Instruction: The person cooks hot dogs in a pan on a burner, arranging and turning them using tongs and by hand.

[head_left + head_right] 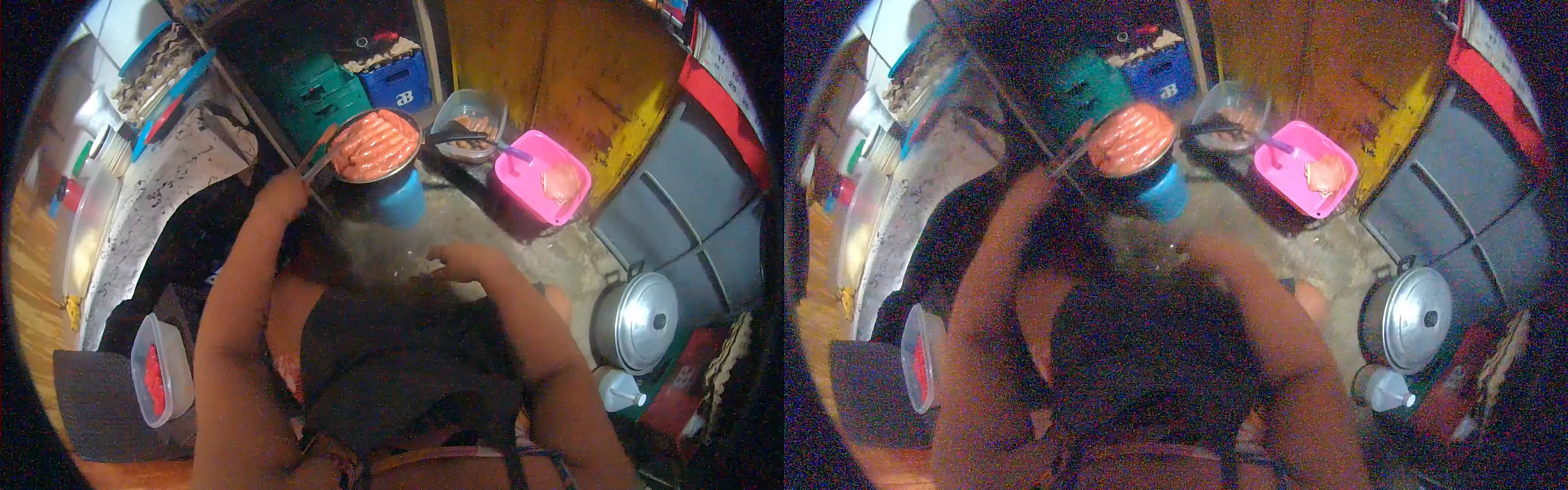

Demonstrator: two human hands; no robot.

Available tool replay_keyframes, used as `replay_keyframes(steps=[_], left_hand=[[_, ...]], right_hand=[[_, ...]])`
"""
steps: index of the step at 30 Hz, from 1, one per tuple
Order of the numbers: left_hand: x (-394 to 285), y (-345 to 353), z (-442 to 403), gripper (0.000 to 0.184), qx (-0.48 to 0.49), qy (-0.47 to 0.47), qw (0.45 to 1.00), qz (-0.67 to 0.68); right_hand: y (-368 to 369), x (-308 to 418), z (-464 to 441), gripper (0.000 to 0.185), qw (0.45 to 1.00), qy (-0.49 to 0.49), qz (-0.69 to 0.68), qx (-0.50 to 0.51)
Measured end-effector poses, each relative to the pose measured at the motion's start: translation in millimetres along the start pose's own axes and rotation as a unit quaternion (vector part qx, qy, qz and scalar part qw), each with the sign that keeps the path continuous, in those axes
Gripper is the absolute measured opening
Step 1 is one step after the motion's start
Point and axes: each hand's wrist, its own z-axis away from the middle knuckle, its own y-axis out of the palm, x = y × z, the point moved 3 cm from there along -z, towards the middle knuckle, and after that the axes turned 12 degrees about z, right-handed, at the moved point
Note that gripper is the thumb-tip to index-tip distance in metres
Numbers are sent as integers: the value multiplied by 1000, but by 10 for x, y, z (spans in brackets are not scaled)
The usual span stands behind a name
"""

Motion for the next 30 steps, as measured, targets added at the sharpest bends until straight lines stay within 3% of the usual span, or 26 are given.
replay_keyframes(steps=[5,8,9,12,14,17,23,26,30], left_hand=[[208,282,-37,33,-32,-92,992,82],[514,560,-338,35,-1,-14,1000,6],[564,584,-359,35,18,-45,996,77],[239,374,-87,37,61,-135,945,293],[51,254,94,38,72,-189,877,436],[-20,197,50,35,123,-182,891,398],[124,412,-260,35,123,-198,784,576],[82,234,-239,34,136,-194,823,516],[34,15,-165,30,146,-186,828,508]], right_hand=[[-87,75,34,55,998,-6,45,34],[-199,163,140,56,999,-30,43,-5],[-168,144,102,56,999,-29,45,3],[-36,57,-53,57,999,-25,43,13],[0,35,-83,58,999,-22,37,6],[148,-65,-205,58,999,-18,13,25],[136,-77,-191,58,999,-36,14,23],[138,-86,-136,58,999,-22,-27,2],[13,-1,-26,58,1000,-25,-16,9]])
